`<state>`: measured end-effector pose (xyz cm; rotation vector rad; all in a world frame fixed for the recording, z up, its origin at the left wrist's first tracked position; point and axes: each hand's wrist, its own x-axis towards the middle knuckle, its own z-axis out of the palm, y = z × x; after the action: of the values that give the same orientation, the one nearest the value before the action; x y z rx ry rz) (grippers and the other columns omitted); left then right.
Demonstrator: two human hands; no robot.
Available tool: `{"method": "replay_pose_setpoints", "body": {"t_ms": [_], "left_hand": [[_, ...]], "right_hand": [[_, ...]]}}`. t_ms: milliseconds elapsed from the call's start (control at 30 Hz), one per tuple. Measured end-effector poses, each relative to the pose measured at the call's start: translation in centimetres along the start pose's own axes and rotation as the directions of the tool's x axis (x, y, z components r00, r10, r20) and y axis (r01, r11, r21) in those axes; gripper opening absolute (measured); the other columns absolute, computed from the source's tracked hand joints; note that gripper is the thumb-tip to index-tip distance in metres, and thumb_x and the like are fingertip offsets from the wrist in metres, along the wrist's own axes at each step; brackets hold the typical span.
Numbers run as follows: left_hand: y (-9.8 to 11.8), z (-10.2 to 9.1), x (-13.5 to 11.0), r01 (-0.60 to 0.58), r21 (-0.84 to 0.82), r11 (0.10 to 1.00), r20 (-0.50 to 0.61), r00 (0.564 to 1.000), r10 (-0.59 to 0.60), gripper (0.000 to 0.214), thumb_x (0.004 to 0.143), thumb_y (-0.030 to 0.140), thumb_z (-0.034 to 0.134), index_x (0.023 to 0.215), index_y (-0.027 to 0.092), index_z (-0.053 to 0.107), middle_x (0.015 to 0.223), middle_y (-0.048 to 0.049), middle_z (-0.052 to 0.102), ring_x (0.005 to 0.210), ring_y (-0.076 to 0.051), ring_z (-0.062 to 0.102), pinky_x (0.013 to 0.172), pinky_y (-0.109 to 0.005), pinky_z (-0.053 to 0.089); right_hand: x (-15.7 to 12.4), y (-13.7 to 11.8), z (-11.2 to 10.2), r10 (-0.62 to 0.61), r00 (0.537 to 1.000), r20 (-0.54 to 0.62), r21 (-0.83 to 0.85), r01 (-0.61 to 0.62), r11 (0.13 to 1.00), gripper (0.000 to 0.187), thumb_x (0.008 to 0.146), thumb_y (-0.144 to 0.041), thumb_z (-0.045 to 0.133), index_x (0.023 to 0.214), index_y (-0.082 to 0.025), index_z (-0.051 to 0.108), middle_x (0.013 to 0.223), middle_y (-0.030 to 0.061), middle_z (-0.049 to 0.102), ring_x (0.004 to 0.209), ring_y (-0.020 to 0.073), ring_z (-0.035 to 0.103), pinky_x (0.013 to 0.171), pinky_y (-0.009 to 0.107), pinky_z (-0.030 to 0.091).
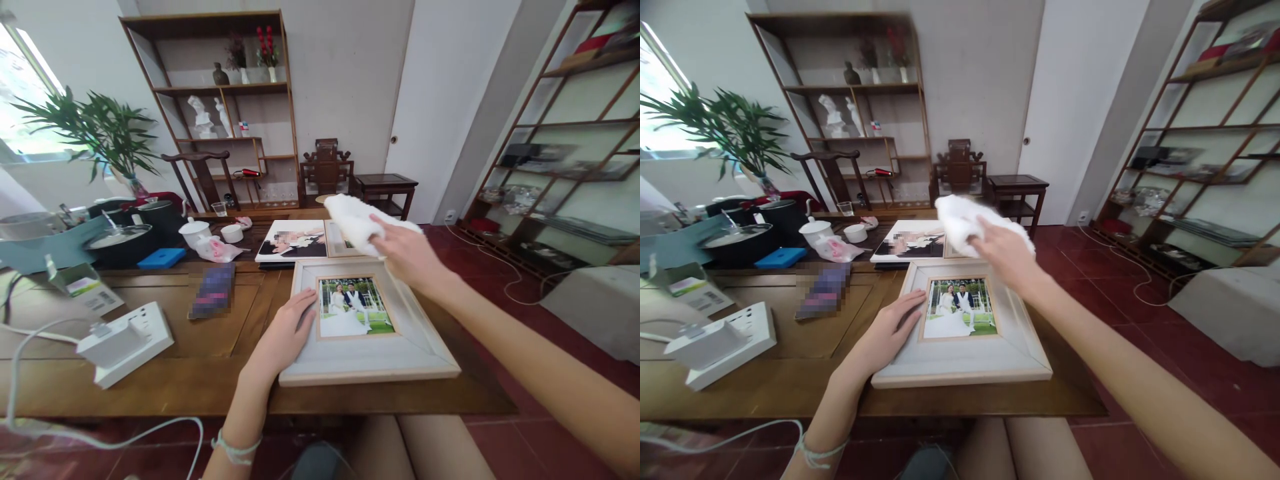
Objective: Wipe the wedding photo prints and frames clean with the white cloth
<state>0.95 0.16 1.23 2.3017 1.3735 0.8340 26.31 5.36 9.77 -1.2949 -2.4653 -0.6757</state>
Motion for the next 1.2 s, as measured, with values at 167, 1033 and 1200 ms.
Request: {"method": "replay_pose_setpoints", "body": {"t_ms": [167, 1033, 1200], "left_hand": [[0.2, -0.2, 0.1, -0.047, -0.018, 0.999, -0.022, 0.999, 0.046, 0.034, 0.090, 0.027, 0.041, 0.117, 0.018, 0.059, 0.127, -0.0085, 0.059, 0.119, -0.023, 0.052, 0.104, -0.040, 0.039], [0.0, 0.0, 0.1, -0.012, -0.003, 1.000, -0.011, 1.000, 0.012, 0.037, 0.089, 0.029, 0.041, 0.120, 0.017, 0.058, 0.132, -0.0092, 0.055, 0.125, -0.022, 0.048, 0.107, -0.043, 0.036], [0.0, 0.0, 0.1, 0.002, 0.023, 1.000, 0.013, 1.000, -0.002, 0.041, 0.090, 0.030, 0.039, 0.125, 0.014, 0.054, 0.136, -0.0097, 0.050, 0.129, -0.021, 0.043, 0.109, -0.041, 0.033]], "right_hand": [[2.3, -5.5, 3.4, -0.365, 0.930, 0.047, 0.210, 0.348, 0.914, 0.036, 0.082, 0.002, 0.042, 0.110, -0.013, 0.058, 0.143, 0.0106, 0.040, 0.136, 0.0287, 0.022, 0.109, 0.051, 0.018], [-3.9, 1.1, 2.3, -0.120, 0.905, 0.409, 0.239, 0.021, 0.971, 0.056, 0.061, 0.007, 0.038, 0.106, -0.017, 0.061, 0.116, 0.0150, 0.060, 0.119, 0.0301, 0.049, 0.095, 0.049, 0.036], [-5.6, -1.7, -0.2, -0.095, 0.882, 0.461, 0.216, -0.007, 0.976, 0.052, 0.063, 0.005, 0.038, 0.105, -0.014, 0.062, 0.106, 0.0172, 0.062, 0.105, 0.0316, 0.056, 0.088, 0.046, 0.040]]}}
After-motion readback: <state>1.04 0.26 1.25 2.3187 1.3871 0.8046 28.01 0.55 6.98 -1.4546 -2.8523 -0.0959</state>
